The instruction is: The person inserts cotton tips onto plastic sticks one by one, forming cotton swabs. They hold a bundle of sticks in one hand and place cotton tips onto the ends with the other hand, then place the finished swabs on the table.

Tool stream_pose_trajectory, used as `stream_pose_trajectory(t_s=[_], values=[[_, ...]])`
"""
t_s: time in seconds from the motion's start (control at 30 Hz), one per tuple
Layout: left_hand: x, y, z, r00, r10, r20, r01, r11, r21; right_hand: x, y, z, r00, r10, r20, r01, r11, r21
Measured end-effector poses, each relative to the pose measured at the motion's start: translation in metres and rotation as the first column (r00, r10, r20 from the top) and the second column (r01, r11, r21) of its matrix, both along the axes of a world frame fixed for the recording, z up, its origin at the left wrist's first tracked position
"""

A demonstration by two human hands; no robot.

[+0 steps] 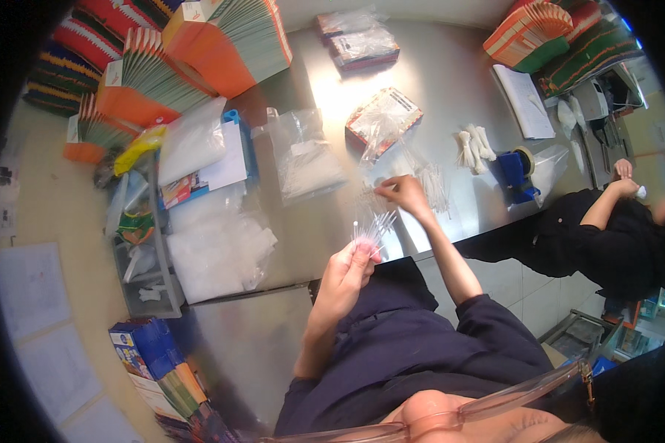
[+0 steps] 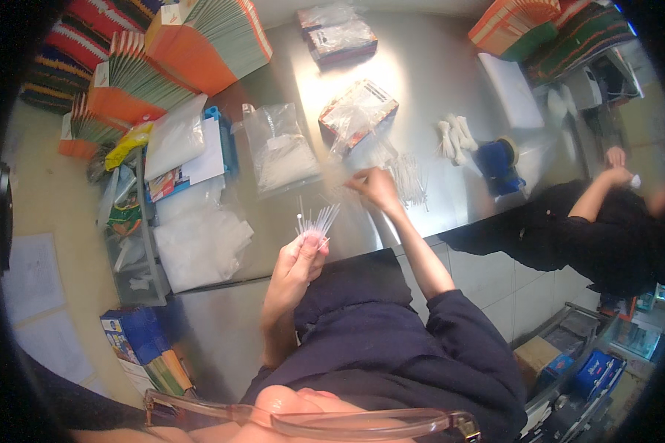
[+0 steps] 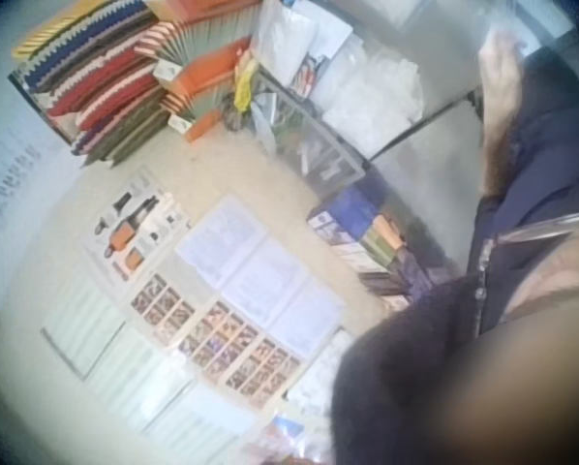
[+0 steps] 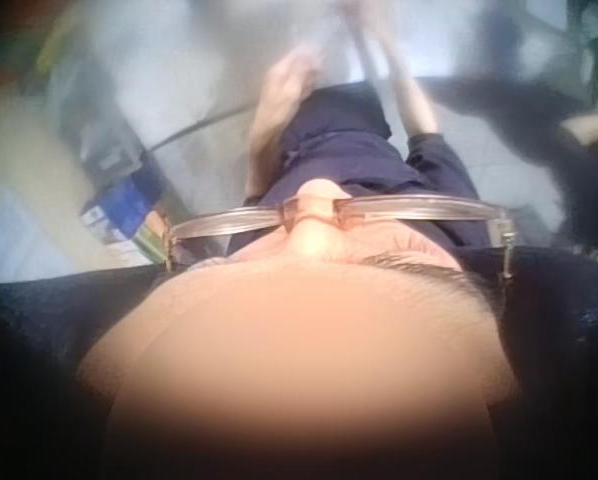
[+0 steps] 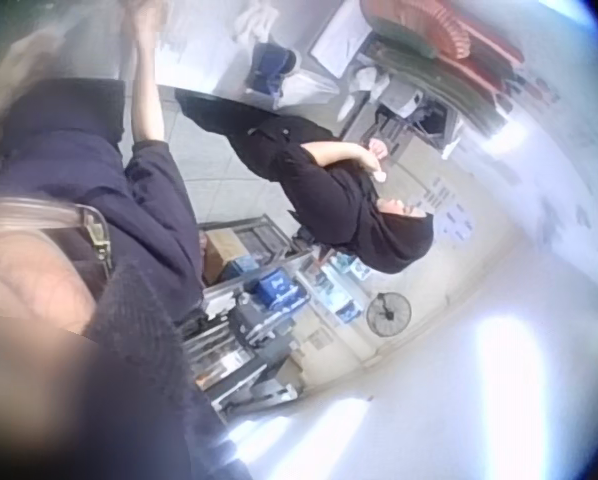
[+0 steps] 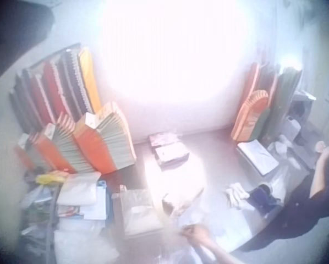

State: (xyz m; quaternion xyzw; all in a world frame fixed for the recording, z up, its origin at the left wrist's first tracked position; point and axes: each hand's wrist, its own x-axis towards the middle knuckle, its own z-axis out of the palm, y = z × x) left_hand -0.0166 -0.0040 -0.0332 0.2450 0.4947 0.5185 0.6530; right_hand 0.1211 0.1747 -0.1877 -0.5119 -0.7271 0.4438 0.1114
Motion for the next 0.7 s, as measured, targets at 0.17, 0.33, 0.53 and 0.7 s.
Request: stream_pose_trajectory(t_s=[0.17,0.33,0.53,0.7], values=[[0.005,0.007,-0.01,0.998,-0.058,-0.021,0.057,0.997,-0.05,0.018,-0.017,0.146,0.857,0.25,-0.451,-0.208,0.968,0.143],[0.012,0.003,-0.014,0.984,-0.087,-0.153,0.092,0.995,0.024,-0.01,-0.031,0.183,0.761,0.585,-0.279,-0.462,0.791,0.401],[0.014,-0.008,-0.024,0.986,0.167,-0.017,-0.166,0.985,0.041,0.007,-0.041,0.166,0.893,0.117,-0.434,0.078,0.911,0.406],[0.026,-0.005,-0.048,0.796,0.459,0.394,-0.469,0.88,-0.076,0.0,-0.104,0.12,0.853,0.203,-0.481,0.223,0.691,0.687]])
